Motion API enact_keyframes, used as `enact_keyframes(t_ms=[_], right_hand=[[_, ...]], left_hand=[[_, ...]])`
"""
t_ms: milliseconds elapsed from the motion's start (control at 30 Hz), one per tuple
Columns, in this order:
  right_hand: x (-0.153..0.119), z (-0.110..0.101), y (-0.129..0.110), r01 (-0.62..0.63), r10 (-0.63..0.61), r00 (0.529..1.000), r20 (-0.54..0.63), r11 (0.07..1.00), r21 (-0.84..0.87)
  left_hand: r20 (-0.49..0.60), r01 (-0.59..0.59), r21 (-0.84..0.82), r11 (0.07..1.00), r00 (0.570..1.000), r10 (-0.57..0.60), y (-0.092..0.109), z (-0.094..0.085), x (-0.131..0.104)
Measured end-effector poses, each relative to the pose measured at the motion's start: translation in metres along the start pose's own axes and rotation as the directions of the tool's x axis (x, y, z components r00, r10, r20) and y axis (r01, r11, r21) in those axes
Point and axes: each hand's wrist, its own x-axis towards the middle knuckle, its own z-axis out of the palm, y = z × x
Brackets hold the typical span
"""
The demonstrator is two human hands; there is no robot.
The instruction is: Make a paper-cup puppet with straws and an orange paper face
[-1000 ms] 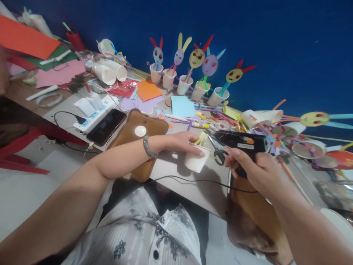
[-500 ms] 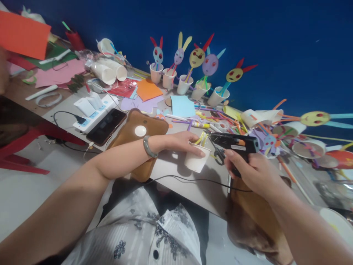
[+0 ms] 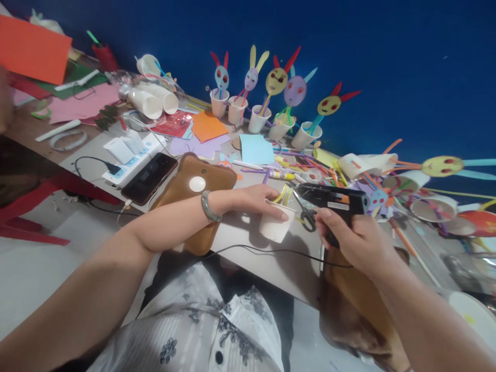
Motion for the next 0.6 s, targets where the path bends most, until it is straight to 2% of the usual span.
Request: enact_keyframes(t_ms=[100, 367, 600], right_hand=[[0.0, -0.001, -0.001, 0.0, 0.002, 0.997, 0.077, 1.0, -0.018], [0.0, 0.002, -0.009, -0.023, 0.025, 0.997, 0.072, 1.0, -0.019], [-0.003, 0.011, -0.009, -0.078, 0.066, 0.996, 0.053, 0.959, 0.271]], left_hand=[[-0.008, -0.035, -0.045, 0.998, 0.999, 0.035, -0.001, 0.001, -0.002], [0.017, -0.036, -0.071, 0.997, 0.999, 0.038, -0.001, 0.0, -0.002], [-0.003, -0.035, -0.025, 0.999, 0.999, 0.035, -0.003, 0.001, 0.001]])
